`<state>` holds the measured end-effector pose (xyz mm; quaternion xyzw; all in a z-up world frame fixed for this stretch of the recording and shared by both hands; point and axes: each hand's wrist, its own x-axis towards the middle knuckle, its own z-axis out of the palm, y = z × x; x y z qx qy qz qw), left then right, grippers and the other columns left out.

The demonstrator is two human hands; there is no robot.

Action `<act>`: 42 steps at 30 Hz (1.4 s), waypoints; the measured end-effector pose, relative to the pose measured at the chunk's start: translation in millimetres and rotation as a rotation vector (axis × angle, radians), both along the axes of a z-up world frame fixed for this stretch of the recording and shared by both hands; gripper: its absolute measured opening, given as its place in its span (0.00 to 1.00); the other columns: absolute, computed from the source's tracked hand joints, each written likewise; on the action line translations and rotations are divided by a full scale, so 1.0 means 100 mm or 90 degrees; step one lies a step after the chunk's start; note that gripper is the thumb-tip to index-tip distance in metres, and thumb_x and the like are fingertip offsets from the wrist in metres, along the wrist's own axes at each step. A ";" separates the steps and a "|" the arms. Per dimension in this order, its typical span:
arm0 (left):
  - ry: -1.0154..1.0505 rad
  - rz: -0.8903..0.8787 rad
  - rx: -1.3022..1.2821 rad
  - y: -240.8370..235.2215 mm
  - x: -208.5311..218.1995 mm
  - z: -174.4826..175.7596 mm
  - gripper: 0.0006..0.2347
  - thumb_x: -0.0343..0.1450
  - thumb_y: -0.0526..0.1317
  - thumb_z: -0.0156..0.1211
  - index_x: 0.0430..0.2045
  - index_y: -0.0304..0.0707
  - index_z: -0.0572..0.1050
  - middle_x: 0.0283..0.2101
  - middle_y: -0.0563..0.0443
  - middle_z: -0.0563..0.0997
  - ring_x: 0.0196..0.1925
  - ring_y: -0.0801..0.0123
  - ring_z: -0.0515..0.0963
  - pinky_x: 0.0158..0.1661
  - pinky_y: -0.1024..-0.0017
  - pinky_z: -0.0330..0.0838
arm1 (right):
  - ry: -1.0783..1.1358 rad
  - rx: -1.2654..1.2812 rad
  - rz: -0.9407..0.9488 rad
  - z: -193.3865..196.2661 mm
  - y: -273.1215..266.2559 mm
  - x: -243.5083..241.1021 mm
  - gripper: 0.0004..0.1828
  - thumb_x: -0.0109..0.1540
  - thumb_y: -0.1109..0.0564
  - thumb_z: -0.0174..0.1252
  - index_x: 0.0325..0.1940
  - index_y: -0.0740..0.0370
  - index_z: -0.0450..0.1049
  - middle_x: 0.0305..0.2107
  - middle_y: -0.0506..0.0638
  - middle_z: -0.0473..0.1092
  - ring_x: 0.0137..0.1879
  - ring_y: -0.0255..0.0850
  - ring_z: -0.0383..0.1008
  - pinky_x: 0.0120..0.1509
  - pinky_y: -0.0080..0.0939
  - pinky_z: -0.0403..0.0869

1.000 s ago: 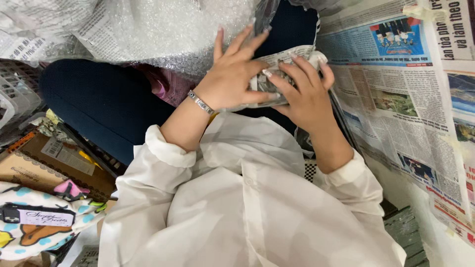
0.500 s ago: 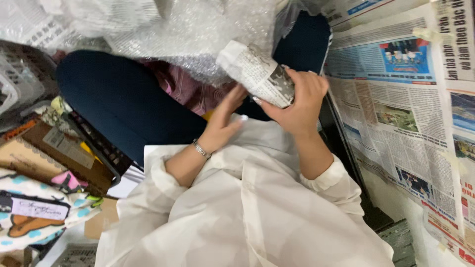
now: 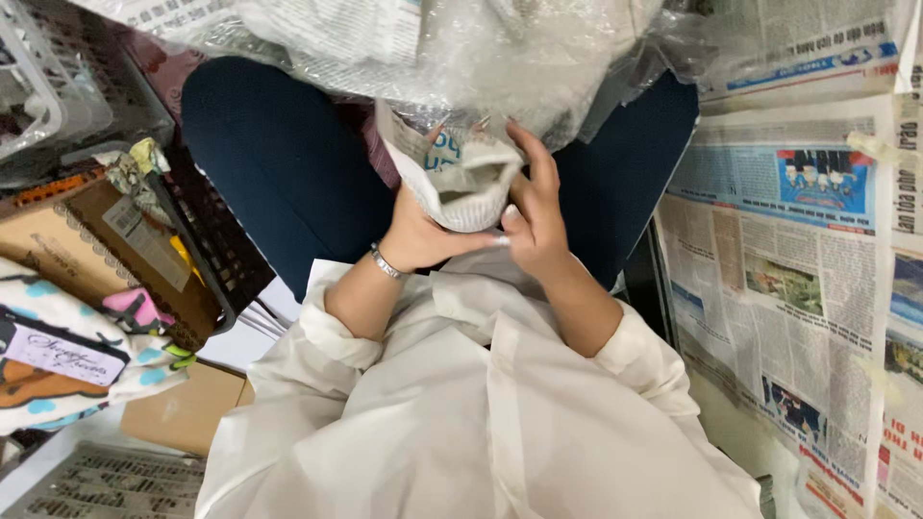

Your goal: The person sits cross-legged on the floor and wraps small ceramic cups and bowls in newspaper. They fold the paper around each item, tuck the edges, and place the wrapped items into a red plastic bag.

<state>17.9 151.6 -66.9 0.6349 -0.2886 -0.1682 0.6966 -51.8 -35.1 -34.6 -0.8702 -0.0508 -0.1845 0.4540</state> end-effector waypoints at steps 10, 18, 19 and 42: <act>-0.053 0.262 0.078 -0.01 0.03 -0.39 0.49 0.56 0.38 0.84 0.69 0.28 0.53 0.63 0.38 0.71 0.64 0.55 0.77 0.65 0.60 0.72 | -0.049 -0.039 -0.070 0.17 -0.14 -0.11 0.21 0.66 0.54 0.64 0.58 0.69 0.72 0.57 0.61 0.72 0.64 0.58 0.73 0.69 0.55 0.68; -0.285 0.205 0.193 -0.01 0.08 -0.46 0.48 0.52 0.44 0.85 0.65 0.33 0.58 0.61 0.31 0.71 0.64 0.38 0.72 0.65 0.51 0.66 | -0.053 -0.205 0.095 0.27 0.10 0.12 0.29 0.54 0.46 0.72 0.51 0.66 0.75 0.52 0.59 0.73 0.63 0.57 0.72 0.62 0.55 0.64; -0.273 0.192 0.229 -0.02 0.12 -0.46 0.49 0.49 0.44 0.85 0.64 0.34 0.58 0.61 0.30 0.72 0.63 0.38 0.72 0.65 0.51 0.66 | -0.022 -0.202 0.090 0.26 0.12 0.18 0.26 0.56 0.47 0.71 0.51 0.66 0.76 0.53 0.59 0.74 0.64 0.56 0.72 0.63 0.55 0.63; -0.252 0.225 0.356 -0.16 0.28 -0.49 0.44 0.62 0.40 0.75 0.71 0.27 0.52 0.61 0.29 0.74 0.62 0.40 0.73 0.62 0.53 0.67 | -0.014 -0.229 -0.105 0.23 0.40 0.39 0.25 0.58 0.55 0.66 0.56 0.69 0.70 0.52 0.64 0.70 0.58 0.63 0.70 0.63 0.59 0.69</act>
